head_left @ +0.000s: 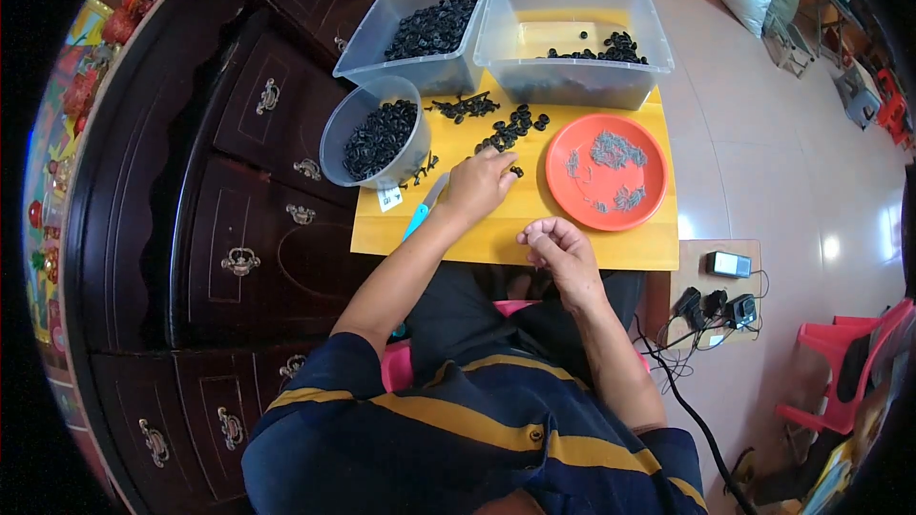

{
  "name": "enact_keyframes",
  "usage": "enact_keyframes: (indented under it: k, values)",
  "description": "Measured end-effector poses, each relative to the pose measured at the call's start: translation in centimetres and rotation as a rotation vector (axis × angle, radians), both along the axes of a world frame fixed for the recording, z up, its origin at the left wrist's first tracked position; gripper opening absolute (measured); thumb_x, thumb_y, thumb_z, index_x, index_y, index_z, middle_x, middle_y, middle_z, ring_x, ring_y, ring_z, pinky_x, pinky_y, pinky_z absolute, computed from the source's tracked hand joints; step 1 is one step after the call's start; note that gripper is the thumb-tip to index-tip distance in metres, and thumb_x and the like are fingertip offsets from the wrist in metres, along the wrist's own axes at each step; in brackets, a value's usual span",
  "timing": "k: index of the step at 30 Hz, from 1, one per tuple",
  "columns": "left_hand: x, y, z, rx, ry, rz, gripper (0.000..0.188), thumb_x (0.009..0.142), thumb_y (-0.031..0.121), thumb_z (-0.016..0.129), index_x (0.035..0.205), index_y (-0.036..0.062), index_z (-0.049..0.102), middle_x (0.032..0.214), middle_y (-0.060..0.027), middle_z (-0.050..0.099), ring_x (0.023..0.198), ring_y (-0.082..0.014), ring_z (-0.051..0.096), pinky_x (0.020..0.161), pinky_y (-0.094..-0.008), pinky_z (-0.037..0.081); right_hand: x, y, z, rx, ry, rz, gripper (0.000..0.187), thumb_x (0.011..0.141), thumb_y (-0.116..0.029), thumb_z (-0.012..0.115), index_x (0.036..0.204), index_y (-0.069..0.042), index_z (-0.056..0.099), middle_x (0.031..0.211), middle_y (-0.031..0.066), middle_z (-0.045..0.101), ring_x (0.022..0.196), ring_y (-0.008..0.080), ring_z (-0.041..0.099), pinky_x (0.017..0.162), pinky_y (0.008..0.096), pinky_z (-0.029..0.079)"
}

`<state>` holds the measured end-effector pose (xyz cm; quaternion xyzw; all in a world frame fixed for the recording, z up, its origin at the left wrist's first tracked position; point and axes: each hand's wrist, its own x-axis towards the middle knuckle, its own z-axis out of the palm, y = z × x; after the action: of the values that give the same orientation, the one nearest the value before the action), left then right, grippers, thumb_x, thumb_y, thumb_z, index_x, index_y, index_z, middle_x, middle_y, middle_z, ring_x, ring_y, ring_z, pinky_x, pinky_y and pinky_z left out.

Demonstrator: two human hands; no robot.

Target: The person trims small plastic components using a knife and assembles the plastic parts together by hand.

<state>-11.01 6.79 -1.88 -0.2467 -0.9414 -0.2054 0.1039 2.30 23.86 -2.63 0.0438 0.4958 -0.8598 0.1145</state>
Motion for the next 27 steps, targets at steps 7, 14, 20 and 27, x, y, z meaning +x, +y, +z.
enact_keyframes:
  k: [7,14,20,27]
  values:
    - [-0.4,0.0,-0.4,-0.008,-0.031,-0.052,0.013,0.084,0.017,0.068,0.093,0.0085,0.072,0.090,-0.0109,0.068,0.083,-0.0335,0.066,0.073,-0.0438,0.053,0.1,0.2,0.7,0.033,-0.031,0.013,0.011,0.098,-0.015,0.061,0.102,-0.005,0.063,0.096,-0.0003,0.068,0.080,0.0046,0.057,0.074,0.0213,0.045]
    - [-0.1,-0.2,-1.2,0.110,0.000,-0.013,0.009,0.083,0.017,0.069,0.086,0.0087,0.070,0.087,-0.0111,0.067,0.081,-0.0340,0.066,0.071,-0.0453,0.053,0.1,0.0,0.8,0.040,-0.028,-0.022,0.010,0.097,-0.018,0.062,0.102,-0.008,0.062,0.096,0.0012,0.068,0.070,0.0042,0.053,0.065,0.0187,0.043]
    - [0.1,-1.0,-0.7,0.212,0.009,-0.025,0.014,0.082,0.007,0.069,0.096,0.0064,0.068,0.087,-0.0129,0.068,0.081,-0.0340,0.067,0.072,-0.0437,0.053,-0.2,-0.1,0.6,0.025,-0.007,-0.020,0.011,0.097,-0.018,0.062,0.101,-0.007,0.062,0.094,0.0014,0.068,0.070,0.0042,0.053,0.064,0.0193,0.043]
    - [4.4,0.3,2.5,0.344,-0.219,-0.055,0.031,0.084,0.002,0.067,0.115,0.0053,0.063,0.079,-0.0089,0.066,0.062,-0.0216,0.064,0.058,-0.0333,0.050,-0.2,0.1,0.1,0.021,-0.011,-0.042,0.015,0.099,-0.023,0.061,0.101,-0.007,0.062,0.092,0.0010,0.067,0.072,0.0052,0.054,0.066,0.0205,0.044]
